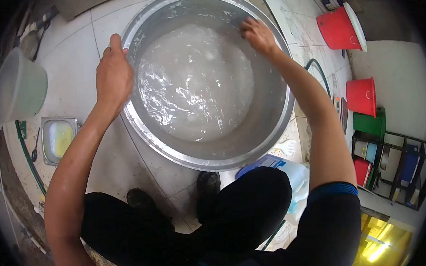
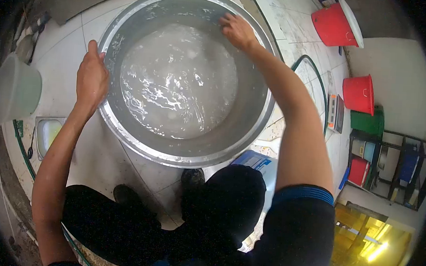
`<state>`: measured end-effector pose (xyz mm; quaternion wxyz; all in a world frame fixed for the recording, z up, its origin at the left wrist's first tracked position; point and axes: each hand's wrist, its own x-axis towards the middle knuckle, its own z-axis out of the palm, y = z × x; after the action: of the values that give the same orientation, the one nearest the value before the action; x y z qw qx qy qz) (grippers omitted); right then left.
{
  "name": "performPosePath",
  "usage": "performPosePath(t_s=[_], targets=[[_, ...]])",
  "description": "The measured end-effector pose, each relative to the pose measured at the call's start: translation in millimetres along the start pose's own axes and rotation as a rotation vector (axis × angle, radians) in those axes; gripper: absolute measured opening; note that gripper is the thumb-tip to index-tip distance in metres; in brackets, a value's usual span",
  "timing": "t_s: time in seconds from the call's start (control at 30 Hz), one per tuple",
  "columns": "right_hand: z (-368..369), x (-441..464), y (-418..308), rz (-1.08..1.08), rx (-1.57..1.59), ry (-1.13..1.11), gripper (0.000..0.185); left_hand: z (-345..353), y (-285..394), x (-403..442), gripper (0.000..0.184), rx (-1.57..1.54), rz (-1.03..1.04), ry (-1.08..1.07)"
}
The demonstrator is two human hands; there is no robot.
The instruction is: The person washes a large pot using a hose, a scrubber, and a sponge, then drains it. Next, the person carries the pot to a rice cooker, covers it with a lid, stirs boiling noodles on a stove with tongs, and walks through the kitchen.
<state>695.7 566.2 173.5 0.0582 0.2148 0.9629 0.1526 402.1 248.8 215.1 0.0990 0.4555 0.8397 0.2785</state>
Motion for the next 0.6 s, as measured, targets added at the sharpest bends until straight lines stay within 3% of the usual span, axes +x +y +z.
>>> performPosePath(t_s=[0.03, 0.07, 0.13, 0.17, 0.23, 0.3, 0.37, 0.43, 0.5, 0.6], targets=[[-2, 8, 6, -0.158, -0.04, 0.087, 0.026, -1, 2, -1, 0.012, -0.015, -0.01, -0.014], [-12, -16, -6, 0.086, 0.165, 0.039, 0.027, -2, 2, -1, 0.012, -0.006, 0.0, -0.011], [37, -85, -28, 0.038, 0.038, 0.107, 0.03, 2, -4, -5, 0.013, -0.062, 0.047, 0.077], [27, -90, -43, 0.027, 0.034, 0.098, 0.03, 4, -8, -7, 0.013, -0.07, 0.035, 0.076], [6, -75, -59, -0.137, -0.245, -0.684, 0.031, 7, -9, 0, 0.015, -0.061, 0.065, 0.047], [42, -16, -21, 0.053, -0.07, -0.125, 0.03, 10, -8, 3, 0.016, -0.042, 0.087, 0.07], [-31, 76, -26, -0.182, -0.129, -0.006, 0.034, 5, -12, 1, 0.017, -0.006, 0.092, 0.092], [-24, 96, -71, -0.141, 0.352, 0.131, 0.038, 5, -4, -1, 0.017, -0.024, 0.047, 0.05], [19, 117, -113, -0.295, 0.439, 0.402, 0.039, 1, -1, 6, 0.016, -0.019, 0.066, 0.061], [10, 109, -73, -0.224, 0.23, 0.389, 0.038, 3, -4, -3, 0.015, -0.027, 0.026, 0.023]])
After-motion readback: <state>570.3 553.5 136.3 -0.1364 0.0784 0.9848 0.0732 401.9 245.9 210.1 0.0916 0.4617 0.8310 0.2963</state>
